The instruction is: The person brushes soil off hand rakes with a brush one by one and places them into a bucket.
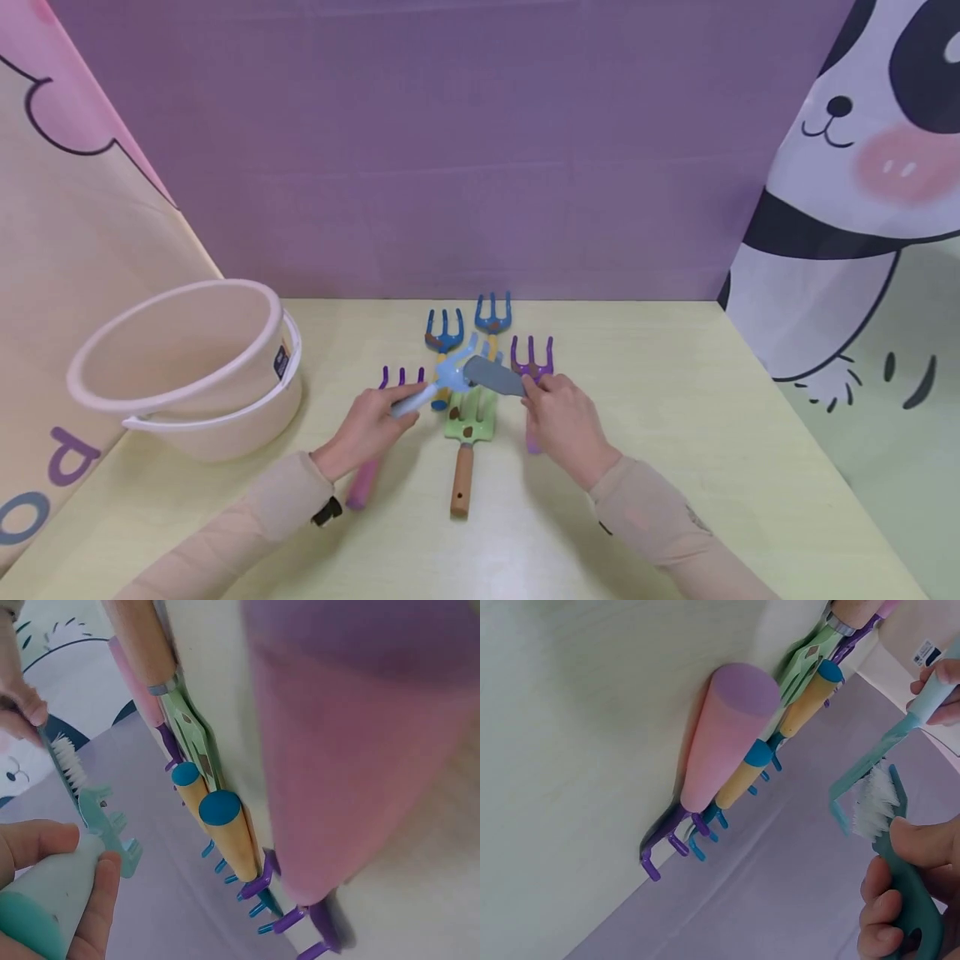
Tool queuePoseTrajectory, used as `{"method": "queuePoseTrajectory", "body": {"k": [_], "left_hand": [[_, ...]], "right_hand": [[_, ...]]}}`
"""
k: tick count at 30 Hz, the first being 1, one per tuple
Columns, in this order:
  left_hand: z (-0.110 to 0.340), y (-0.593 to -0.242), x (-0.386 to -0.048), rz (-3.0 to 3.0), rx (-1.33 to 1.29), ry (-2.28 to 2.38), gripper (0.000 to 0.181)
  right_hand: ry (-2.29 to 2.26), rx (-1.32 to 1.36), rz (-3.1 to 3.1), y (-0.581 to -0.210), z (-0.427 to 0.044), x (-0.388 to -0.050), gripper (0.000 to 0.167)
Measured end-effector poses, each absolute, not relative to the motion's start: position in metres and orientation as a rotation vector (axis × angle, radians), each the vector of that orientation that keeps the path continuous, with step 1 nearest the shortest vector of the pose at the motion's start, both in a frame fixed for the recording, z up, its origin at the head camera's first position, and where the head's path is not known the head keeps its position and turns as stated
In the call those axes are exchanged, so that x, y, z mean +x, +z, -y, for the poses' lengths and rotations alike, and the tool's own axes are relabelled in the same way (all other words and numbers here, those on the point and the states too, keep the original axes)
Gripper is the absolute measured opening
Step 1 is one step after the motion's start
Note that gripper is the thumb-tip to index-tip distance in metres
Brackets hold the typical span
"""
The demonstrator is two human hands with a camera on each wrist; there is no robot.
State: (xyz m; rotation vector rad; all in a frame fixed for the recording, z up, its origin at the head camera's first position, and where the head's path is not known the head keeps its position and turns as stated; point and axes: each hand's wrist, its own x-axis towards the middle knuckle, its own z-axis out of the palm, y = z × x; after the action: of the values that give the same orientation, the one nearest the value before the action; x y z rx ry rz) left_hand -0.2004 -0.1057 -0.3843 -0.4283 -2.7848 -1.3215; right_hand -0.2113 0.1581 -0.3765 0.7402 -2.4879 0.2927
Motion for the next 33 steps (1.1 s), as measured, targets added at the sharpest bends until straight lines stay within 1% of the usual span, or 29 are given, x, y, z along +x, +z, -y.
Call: {"method": "queuePoseTrajectory", "body": {"k": [4, 12, 20, 25, 28, 33], "left_hand": [[0.108, -0.385, -0.199, 2.767, -0.383, -1.411, 0.044], [0.105, -0.384, -0.198, 2.746, -0.433, -1.347, 0.044], [0.103, -0.389, -0.2, 2.765, -0.392, -1.293, 0.044], [0.103, -0.391, -0.2, 2.759, -0.4, -1.274, 0.043], [0.103, -0.389, -0.2, 2.759, -0.396, -1.302, 0.044], [0.104, -0.385, -0.202, 2.76, -0.403, -1.341, 0.044]], "right_hand": [[0.302, 0.724, 2.486, -0.377, -0.16, -0.212, 0.032], [0.335, 0.685, 2.541, -0.383, -0.156, -0.21, 0.027], [0.589, 0.606, 2.683, -0.387, -0.143, -0.207, 0.019], [0.715, 0.568, 2.755, -0.388, -0.137, -0.208, 0.02], [0.662, 0.604, 2.731, -0.389, -0.135, -0.208, 0.022], [0.341, 0.725, 2.483, -0.397, -0.137, -0.209, 0.027]]}}
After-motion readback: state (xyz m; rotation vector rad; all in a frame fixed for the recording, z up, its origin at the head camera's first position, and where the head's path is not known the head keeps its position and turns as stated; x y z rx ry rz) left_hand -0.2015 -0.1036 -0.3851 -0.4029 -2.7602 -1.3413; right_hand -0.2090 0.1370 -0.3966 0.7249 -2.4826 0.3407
